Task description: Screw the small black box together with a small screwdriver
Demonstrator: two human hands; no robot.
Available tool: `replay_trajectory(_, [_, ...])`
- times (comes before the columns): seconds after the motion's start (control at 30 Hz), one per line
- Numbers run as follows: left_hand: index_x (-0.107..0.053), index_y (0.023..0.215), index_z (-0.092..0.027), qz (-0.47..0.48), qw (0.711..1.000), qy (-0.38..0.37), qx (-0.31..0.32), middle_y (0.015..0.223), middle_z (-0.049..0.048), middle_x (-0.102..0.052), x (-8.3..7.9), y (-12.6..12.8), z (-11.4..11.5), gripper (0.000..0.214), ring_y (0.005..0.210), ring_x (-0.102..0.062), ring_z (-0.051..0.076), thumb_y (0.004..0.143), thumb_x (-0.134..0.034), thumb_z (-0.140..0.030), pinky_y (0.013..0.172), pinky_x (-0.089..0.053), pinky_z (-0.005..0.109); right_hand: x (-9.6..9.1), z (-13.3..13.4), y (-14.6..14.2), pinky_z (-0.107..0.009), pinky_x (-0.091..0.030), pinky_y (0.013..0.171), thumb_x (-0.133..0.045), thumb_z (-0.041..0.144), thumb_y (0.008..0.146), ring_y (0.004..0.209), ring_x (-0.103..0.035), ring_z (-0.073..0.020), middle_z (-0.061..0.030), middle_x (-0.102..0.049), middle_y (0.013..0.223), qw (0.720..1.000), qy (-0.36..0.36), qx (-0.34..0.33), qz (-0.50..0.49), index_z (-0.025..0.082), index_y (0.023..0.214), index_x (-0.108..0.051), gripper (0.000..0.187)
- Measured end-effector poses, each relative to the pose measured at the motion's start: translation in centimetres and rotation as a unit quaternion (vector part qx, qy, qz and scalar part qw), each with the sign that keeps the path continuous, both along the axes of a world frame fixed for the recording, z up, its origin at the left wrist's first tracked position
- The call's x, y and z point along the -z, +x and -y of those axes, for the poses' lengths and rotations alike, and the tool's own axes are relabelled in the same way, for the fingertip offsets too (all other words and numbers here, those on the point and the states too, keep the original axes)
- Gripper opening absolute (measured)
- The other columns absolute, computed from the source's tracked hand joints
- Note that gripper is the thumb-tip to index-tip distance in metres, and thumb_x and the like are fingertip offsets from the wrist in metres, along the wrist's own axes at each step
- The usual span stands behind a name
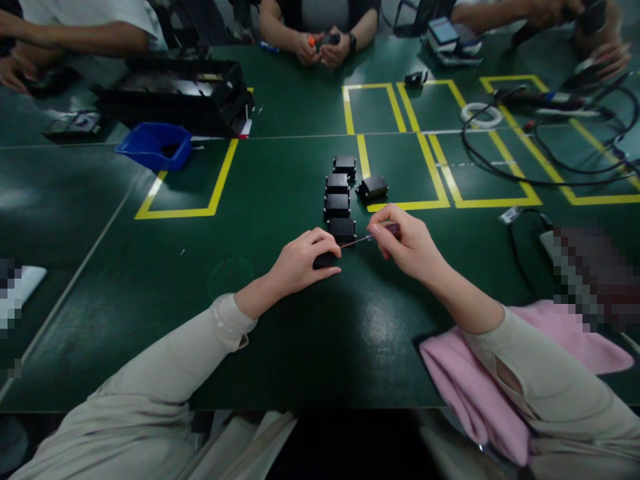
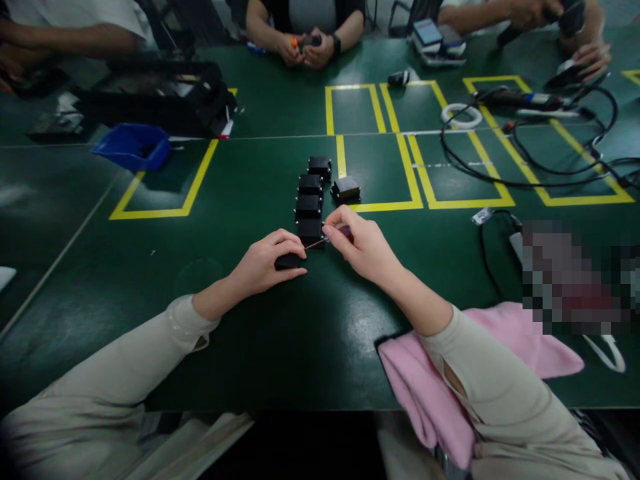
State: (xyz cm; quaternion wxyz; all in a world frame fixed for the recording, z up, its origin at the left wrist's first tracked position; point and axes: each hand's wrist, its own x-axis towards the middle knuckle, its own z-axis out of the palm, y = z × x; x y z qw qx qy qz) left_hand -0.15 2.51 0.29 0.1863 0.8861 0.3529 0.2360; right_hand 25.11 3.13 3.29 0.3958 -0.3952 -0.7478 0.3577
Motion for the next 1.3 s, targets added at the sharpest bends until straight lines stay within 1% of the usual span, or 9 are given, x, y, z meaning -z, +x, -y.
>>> replay_trajectory(0.13, [-0.067, 0.104, -0.020, -0.003, 1.000, 0.004, 0.004, 0.114, 0.0076, -0.064, -0.03, -0.04, -0.01, 0.017, 0.105, -0.063, 0.023, 0.090, -0.076, -0.025, 0.090, -0.053, 0.037, 0.08, -0.01, 0.03, -0.026, -0.036, 0.055, -0.055, 0.023, 0.100, 0.050, -0.049, -0.0088, 0.0078, -0.051, 0.064, 1.000, 0.017, -0.003, -0.008, 0.022, 0.101, -0.053, 0.003])
replay_trajectory(0.33, [-0.068, 0.103, -0.020, -0.005, 1.000, 0.006, 0.007, 0.114, 0.0075, -0.064, -0.06, -0.03, -0.04, 0.016, 0.104, -0.063, 0.023, 0.091, -0.075, -0.026, 0.090, -0.053, 0.037, -0.03, -0.02, -0.01, -0.026, -0.032, 0.050, -0.055, 0.034, 0.103, 0.043, -0.044, -0.0082, 0.0089, -0.049, 0.057, 1.000, -0.006, -0.002, 0.000, 0.022, 0.093, -0.052, 0.016])
replay_trajectory(0.5, [-0.068, 0.103, -0.020, -0.008, 1.000, 0.007, 0.006, 0.115, 0.0076, -0.065, -0.11, -0.05, -0.01, 0.015, 0.104, -0.063, 0.023, 0.091, -0.075, -0.026, 0.090, -0.052, 0.037, 0.21, 0.01, 0.01, -0.025, -0.036, 0.053, -0.053, 0.026, 0.103, 0.047, -0.049, -0.0085, 0.0088, -0.050, 0.062, 1.000, 0.002, 0.006, -0.018, 0.022, 0.105, -0.051, 0.005])
replay_trajectory(0.7, [-0.068, 0.103, -0.020, -0.012, 1.000, 0.009, 0.007, 0.115, 0.0073, -0.064, -0.06, -0.08, -0.07, 0.014, 0.105, -0.063, 0.023, 0.091, -0.074, -0.027, 0.090, -0.053, 0.037, 0.17, -0.09, 0.02, -0.025, -0.032, 0.048, -0.054, 0.034, 0.104, 0.042, -0.044, -0.0080, 0.0095, -0.048, 0.056, 1.000, -0.010, 0.008, -0.004, 0.023, 0.094, -0.051, 0.015])
replay_trajectory(0.87, [-0.068, 0.102, -0.021, -0.012, 1.000, 0.013, 0.004, 0.114, 0.0067, -0.065, 0.06, -0.09, -0.10, 0.014, 0.104, -0.064, 0.023, 0.090, -0.075, -0.027, 0.090, -0.053, 0.037, 0.22, -0.09, 0.03, -0.025, -0.036, 0.053, -0.052, 0.024, 0.102, 0.047, -0.049, -0.0085, 0.0082, -0.051, 0.063, 1.000, -0.001, 0.012, -0.011, 0.022, 0.103, -0.051, 0.003])
replay_trajectory(0.93, [-0.068, 0.102, -0.021, -0.011, 1.000, 0.012, 0.003, 0.114, 0.0066, -0.065, 0.07, -0.09, -0.08, 0.015, 0.104, -0.064, 0.023, 0.090, -0.076, -0.027, 0.090, -0.053, 0.036, 0.14, -0.08, 0.02, -0.026, -0.036, 0.052, -0.052, 0.025, 0.102, 0.047, -0.048, -0.0086, 0.0082, -0.050, 0.062, 1.000, 0.001, 0.012, -0.008, 0.022, 0.100, -0.052, 0.004])
replay_trajectory(1.07, [-0.068, 0.102, -0.021, -0.008, 1.000, 0.006, 0.004, 0.115, 0.0073, -0.064, 0.01, -0.09, -0.04, 0.015, 0.105, -0.063, 0.023, 0.090, -0.076, -0.026, 0.090, -0.053, 0.036, 0.02, -0.09, 0.04, -0.026, -0.031, 0.049, -0.052, 0.031, 0.103, 0.042, -0.044, -0.0081, 0.0092, -0.048, 0.056, 1.000, -0.012, 0.010, 0.006, 0.022, 0.094, -0.051, 0.013])
replay_trajectory(1.2, [-0.068, 0.102, -0.021, -0.007, 1.000, 0.005, 0.004, 0.115, 0.0074, -0.065, -0.05, -0.08, 0.00, 0.014, 0.104, -0.063, 0.023, 0.091, -0.075, -0.026, 0.090, -0.052, 0.036, 0.17, -0.12, 0.11, -0.026, -0.034, 0.052, -0.053, 0.022, 0.101, 0.046, -0.046, -0.0088, 0.0093, -0.048, 0.060, 1.000, -0.003, 0.013, -0.006, 0.023, 0.102, -0.050, 0.003])
replay_trajectory(1.3, [-0.068, 0.102, -0.021, -0.011, 1.000, 0.005, 0.003, 0.115, 0.0073, -0.065, -0.08, -0.08, 0.02, 0.014, 0.105, -0.063, 0.023, 0.091, -0.075, -0.027, 0.090, -0.052, 0.037, 0.21, -0.12, 0.10, -0.026, -0.035, 0.054, -0.053, 0.025, 0.102, 0.049, -0.048, -0.0095, 0.0086, -0.049, 0.061, 1.000, 0.000, 0.016, -0.012, 0.023, 0.102, -0.051, 0.003])
